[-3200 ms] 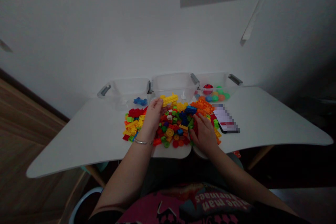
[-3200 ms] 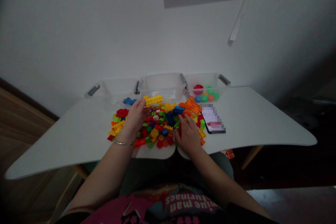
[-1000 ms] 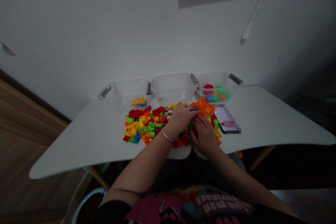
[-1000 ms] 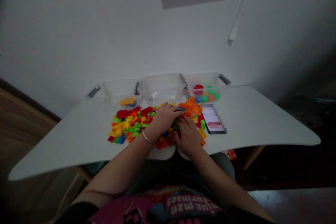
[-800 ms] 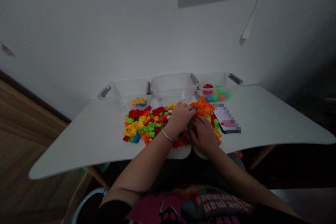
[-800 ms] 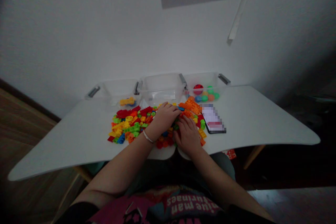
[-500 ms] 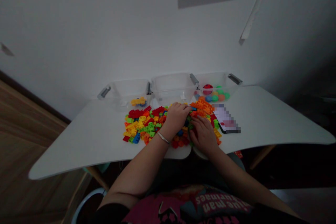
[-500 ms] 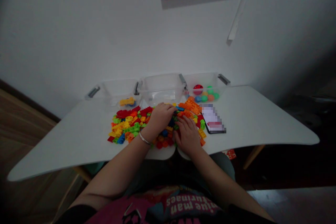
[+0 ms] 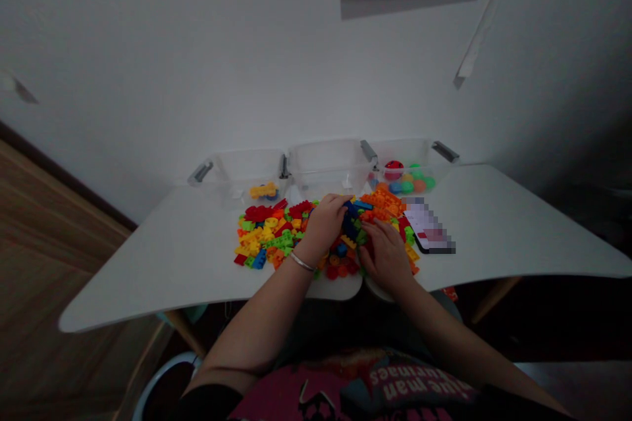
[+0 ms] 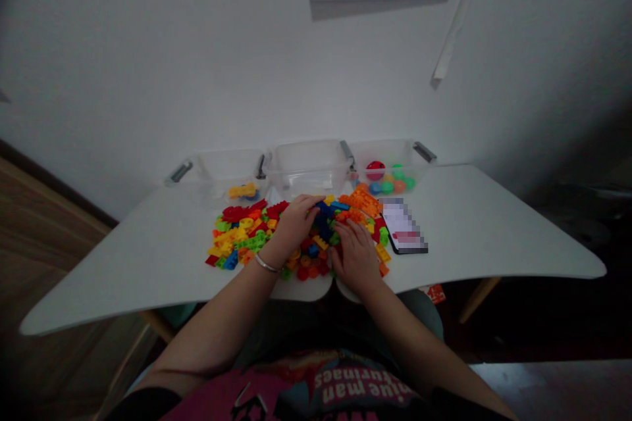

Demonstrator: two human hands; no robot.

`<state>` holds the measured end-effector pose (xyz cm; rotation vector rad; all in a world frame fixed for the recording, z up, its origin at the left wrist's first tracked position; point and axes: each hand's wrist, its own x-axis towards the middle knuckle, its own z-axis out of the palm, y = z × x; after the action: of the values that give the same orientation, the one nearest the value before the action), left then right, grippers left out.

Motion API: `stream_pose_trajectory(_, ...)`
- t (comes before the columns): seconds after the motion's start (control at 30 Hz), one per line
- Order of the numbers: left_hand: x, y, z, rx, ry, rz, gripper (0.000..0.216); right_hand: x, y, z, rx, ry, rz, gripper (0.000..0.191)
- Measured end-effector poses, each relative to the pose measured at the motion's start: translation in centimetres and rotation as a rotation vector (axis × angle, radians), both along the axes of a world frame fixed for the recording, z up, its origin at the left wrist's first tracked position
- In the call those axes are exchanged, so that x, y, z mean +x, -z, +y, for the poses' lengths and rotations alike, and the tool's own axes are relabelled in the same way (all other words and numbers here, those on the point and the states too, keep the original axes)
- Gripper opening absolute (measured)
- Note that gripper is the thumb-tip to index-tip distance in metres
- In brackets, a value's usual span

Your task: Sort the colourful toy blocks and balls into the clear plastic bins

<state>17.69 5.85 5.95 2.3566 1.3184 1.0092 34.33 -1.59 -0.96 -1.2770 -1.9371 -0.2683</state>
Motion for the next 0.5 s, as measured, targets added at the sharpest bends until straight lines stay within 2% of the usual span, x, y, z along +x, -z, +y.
stream_pose_trajectory(0.1,-0.5,0.1,0.1,-0.006,0.007,-0.099,0.032,0.0,0.0,0.0,0.006,0.005,-0.008,0.04)
stream_pose_trajectory(0.2,-1.0,0.1,0.3,-0.079,-0.005,-0.229,0.031,0.0,0.1,0.0,0.011,0.006,-0.015,0.041)
stream_pose_trajectory(0.3,-1.8,0.1,0.7,-0.21,-0.012,-0.405,0.028,0.0,0.2,0.1,0.005,0.005,-0.011,0.041)
stream_pose_trajectory(0.37,-2.6,-0.2,1.1,-0.225,-0.038,-0.567,0.027,0.0,0.3,0.1,0.004,0.009,-0.01,0.041)
stream_pose_trajectory(0.43,-3.8,-0.8,1.5,-0.091,-0.105,-0.74,0.028,0.0,0.2,0.1,0.004,0.014,-0.014,0.04)
stream_pose_trajectory(0.5,-5.3,-1.8,1.8,0.157,-0.199,-0.835,0.03,0.0,0.2,0.1,0.004,0.015,-0.019,0.04)
